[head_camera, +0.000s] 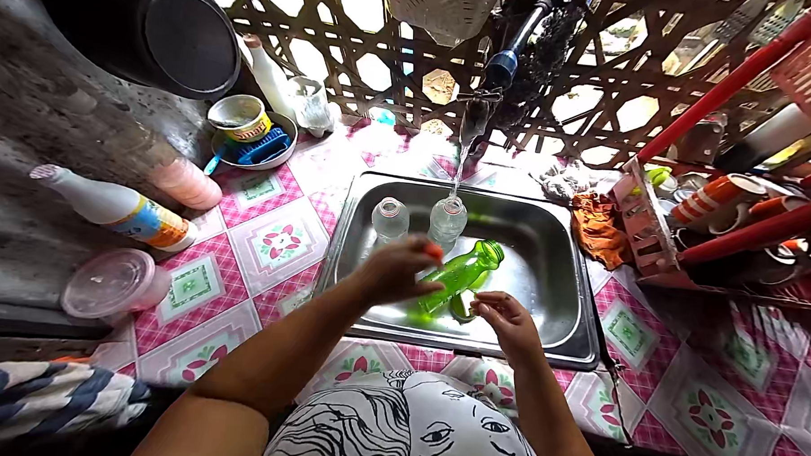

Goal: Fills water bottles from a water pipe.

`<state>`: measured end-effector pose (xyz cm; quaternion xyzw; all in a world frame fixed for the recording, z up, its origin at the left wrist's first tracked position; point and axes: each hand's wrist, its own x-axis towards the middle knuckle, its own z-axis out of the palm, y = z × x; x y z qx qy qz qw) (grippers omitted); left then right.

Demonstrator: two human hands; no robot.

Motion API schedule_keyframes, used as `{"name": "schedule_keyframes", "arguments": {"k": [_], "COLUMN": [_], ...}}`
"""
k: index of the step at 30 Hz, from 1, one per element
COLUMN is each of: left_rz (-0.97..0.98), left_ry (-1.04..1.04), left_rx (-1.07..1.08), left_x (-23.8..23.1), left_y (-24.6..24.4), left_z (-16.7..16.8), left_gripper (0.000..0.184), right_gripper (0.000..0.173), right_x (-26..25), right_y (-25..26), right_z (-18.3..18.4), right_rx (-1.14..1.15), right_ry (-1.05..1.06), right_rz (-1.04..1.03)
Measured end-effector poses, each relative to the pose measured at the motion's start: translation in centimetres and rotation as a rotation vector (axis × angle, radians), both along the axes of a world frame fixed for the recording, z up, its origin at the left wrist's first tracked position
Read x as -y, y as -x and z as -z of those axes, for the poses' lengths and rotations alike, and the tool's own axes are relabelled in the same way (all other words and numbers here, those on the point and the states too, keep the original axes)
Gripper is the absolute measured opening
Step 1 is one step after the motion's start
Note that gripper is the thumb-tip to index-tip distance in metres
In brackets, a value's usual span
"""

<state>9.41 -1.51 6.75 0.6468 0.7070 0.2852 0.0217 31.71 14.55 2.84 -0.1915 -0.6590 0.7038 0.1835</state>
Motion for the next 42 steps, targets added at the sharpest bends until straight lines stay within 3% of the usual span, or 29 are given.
{"name": "schedule_keyframes", "arguments": {"k": [2,4,9,13,20,31,37,40,42], "left_rz": [0.221,0.314,0.331,0.327,0.310,0.282,0.302,0.255,0.123], "left_ry": [0.143,0.196,0.310,0.333,0.239,0.264,0.238,0.084,-0.043], "left_rx": [-0.037,-0.107,-0.166,-0.173,-0.131,-0.197,-0.173,-0.093,-0.011], "left_x": [-0.8,-1.1,-1.6,-1.9,-1.7,-1.9,-2.0,-2.1,-2.2], "left_y": [-2.2,-3.7,-5.2,-5.1,-5.0,-4.9,-4.8,-4.7,-4.5], "left_z": [1.4,2.6,2.9,2.6,3.8,4.5,4.4,4.9,5.5], "left_gripper": [0.032,0.030,0.035,0.035,0.032,0.027,0.028,0.022,0.026], "right_gripper": [0.032,0.038,0.034,0.032,0.034,0.033,0.036,0.030,0.019], "right_x": [0.1,0.2,0.2,0.4,0.3,0.5,0.5,-0.5,-1.8], "right_y": [0.9,1.7,2.7,2.9,2.6,2.7,2.9,2.7,2.2], "right_z": [-0.4,-0.4,0.8,1.5,1.5,2.0,2.2,2.3,2.5], "right_rx": [0.049,0.149,0.216,0.154,0.080,0.180,0.090,0.056,0.031], "right_ry": [0.040,-0.028,-0.177,-0.072,0.235,0.258,0.257,0.239,0.328], "right_rz": [-0.087,-0.195,-0.252,-0.206,-0.127,-0.099,-0.066,0.048,0.171]}}
